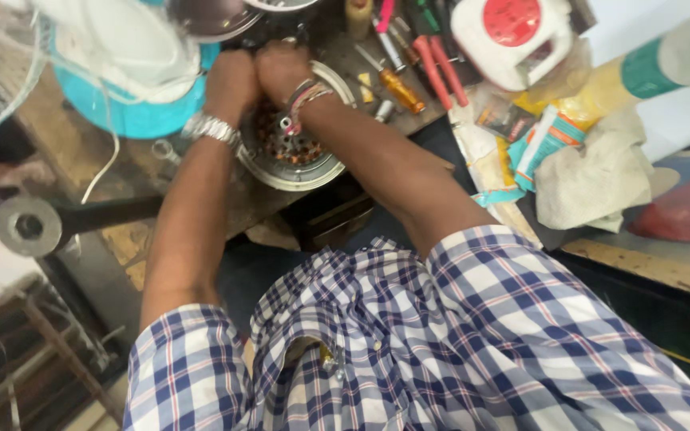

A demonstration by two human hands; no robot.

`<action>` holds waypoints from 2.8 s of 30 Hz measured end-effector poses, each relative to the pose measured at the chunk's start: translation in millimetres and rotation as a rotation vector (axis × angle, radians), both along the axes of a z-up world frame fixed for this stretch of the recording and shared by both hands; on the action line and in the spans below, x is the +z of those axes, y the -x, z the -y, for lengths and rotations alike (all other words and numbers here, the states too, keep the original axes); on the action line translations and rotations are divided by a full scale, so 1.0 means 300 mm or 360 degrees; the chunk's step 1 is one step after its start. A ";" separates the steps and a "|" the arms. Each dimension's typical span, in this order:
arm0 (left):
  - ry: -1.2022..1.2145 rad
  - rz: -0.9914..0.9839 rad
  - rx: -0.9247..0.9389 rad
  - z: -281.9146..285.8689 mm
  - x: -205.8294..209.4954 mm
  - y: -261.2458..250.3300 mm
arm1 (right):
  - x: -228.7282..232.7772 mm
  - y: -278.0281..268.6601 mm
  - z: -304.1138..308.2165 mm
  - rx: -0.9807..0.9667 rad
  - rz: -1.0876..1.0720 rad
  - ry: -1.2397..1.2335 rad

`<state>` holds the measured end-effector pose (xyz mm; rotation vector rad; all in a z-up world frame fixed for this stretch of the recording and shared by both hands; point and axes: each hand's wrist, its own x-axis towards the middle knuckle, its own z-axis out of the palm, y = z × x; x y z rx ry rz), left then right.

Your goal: The person works on a disassembled electrical motor stator on a cluttered workbench. They use a hammer to tap the copper windings, then wipe the stator with a cloth, and continue adjusting the windings by hand.

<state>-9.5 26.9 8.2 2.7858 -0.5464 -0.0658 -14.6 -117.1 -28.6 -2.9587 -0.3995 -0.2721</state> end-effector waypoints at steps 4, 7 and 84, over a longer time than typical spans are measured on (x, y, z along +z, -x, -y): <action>0.0031 -0.0133 -0.0065 -0.026 0.044 -0.021 | -0.011 -0.116 0.090 0.0357 -0.0356 -0.0276; -0.0180 -0.0402 0.0039 -0.050 0.017 -0.031 | -0.068 -0.165 0.212 0.0387 -0.0743 -0.0250; 0.2252 -0.0963 0.1170 -0.184 0.077 0.408 | 0.343 0.609 0.554 0.0144 -0.0027 -0.0803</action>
